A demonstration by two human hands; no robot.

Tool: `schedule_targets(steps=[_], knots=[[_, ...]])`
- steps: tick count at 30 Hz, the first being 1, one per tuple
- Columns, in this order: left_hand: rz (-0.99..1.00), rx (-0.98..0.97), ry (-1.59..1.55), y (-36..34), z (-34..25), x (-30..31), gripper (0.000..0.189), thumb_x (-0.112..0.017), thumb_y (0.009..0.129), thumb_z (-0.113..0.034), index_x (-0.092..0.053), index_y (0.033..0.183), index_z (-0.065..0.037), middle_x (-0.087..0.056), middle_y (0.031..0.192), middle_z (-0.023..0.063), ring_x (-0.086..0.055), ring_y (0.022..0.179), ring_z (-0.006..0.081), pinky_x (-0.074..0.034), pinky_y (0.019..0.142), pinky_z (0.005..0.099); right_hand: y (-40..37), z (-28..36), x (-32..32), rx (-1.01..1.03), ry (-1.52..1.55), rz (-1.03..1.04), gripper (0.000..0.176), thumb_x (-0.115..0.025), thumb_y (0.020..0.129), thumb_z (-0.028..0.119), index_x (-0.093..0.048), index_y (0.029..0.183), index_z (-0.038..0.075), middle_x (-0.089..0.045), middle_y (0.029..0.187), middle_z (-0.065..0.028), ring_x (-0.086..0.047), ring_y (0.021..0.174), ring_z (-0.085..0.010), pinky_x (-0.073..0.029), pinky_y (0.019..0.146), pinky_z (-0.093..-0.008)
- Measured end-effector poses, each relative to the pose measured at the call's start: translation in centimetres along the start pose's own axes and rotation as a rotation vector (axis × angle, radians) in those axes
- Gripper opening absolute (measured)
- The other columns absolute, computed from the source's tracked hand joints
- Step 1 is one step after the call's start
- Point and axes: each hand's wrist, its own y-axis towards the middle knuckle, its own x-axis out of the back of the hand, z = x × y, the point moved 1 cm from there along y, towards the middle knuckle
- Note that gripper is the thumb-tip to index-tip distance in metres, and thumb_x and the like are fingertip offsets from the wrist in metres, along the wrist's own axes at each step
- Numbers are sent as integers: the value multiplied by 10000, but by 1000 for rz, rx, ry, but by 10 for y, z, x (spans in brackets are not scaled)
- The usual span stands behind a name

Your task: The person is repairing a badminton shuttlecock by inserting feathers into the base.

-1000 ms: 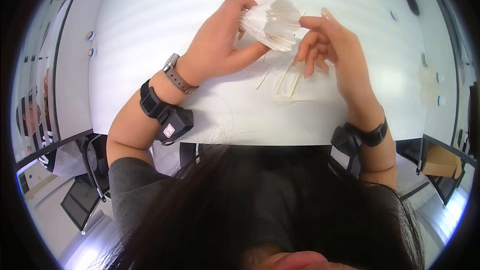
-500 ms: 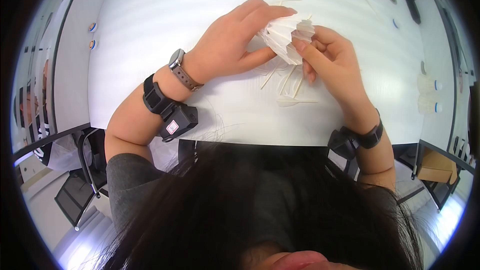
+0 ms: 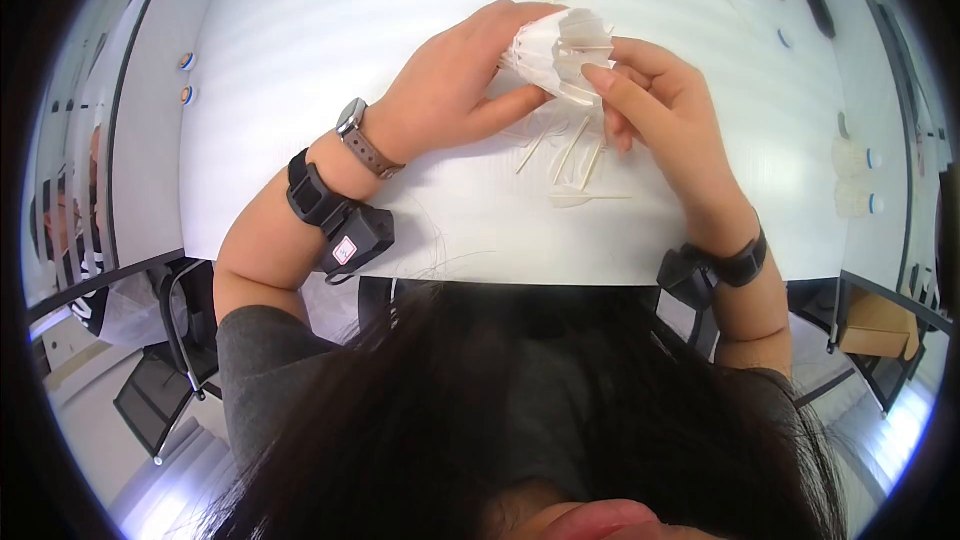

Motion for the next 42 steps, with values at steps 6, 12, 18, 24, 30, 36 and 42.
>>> schedule_targets(steps=[6, 12, 18, 24, 30, 36, 42], knots=[[52, 42, -73, -2, 2, 1, 537, -683, 862, -183, -478, 1325, -4, -652, 1132, 162, -669, 985, 272, -523, 850, 347, -1, 3, 4, -4, 93, 34, 395, -677, 908, 171, -600, 1199, -86, -596, 645, -26, -523, 511, -68, -399, 495, -197], [77, 91, -100, 1, -3, 4, 476, -674, 882, -199, -514, 1289, -9, -692, 1047, 137, -693, 924, 258, -530, 823, 327, 3, 0, 11, -20, 224, 60, 380, -620, 901, 183, -619, 1185, -69, -581, 625, -19, -494, 482, -71, -329, 468, -195], [80, 102, -57, 1, -3, 4, 497, -679, 877, -215, -506, 1295, -10, -693, 1067, 143, -696, 948, 268, -531, 824, 332, 5, 0, 13, -44, 207, 19, 403, -591, 912, 257, -649, 1171, -46, -550, 584, -8, -477, 476, -66, -299, 456, -201], [4, 63, -29, -2, 2, 0, 568, -714, 853, -326, -505, 1322, -83, -677, 1068, 135, -669, 909, 320, -531, 764, 372, 0, 5, 7, -33, 114, -34, 347, -601, 930, 229, -675, 1122, -51, -575, 588, -11, -498, 495, -55, -338, 467, -188], [-6, 18, -23, -3, 2, 0, 563, -729, 828, -293, -541, 1322, -100, -671, 1127, 124, -659, 979, 316, -537, 823, 374, 1, 7, 5, -42, 38, 46, 283, -633, 932, 204, -691, 1052, -46, -590, 621, -5, -503, 520, -43, -387, 492, -186], [69, -13, -4, 1, -5, 4, 535, -733, 802, -150, -570, 1307, -86, -654, 1220, 109, -660, 1041, 276, -529, 893, 345, 1, 2, -3, -102, 10, 41, 268, -676, 907, 214, -696, 1018, -29, -594, 652, 10, -497, 531, -35, -388, 499, -178], [112, 15, 10, 3, -9, 6, 532, -729, 799, -141, -576, 1306, -96, -660, 1210, 98, -666, 1023, 267, -532, 883, 342, 1, 0, -6, -73, -45, 13, 242, -685, 894, 215, -699, 980, -11, -628, 699, 2, -522, 578, -30, -387, 507, -194]])
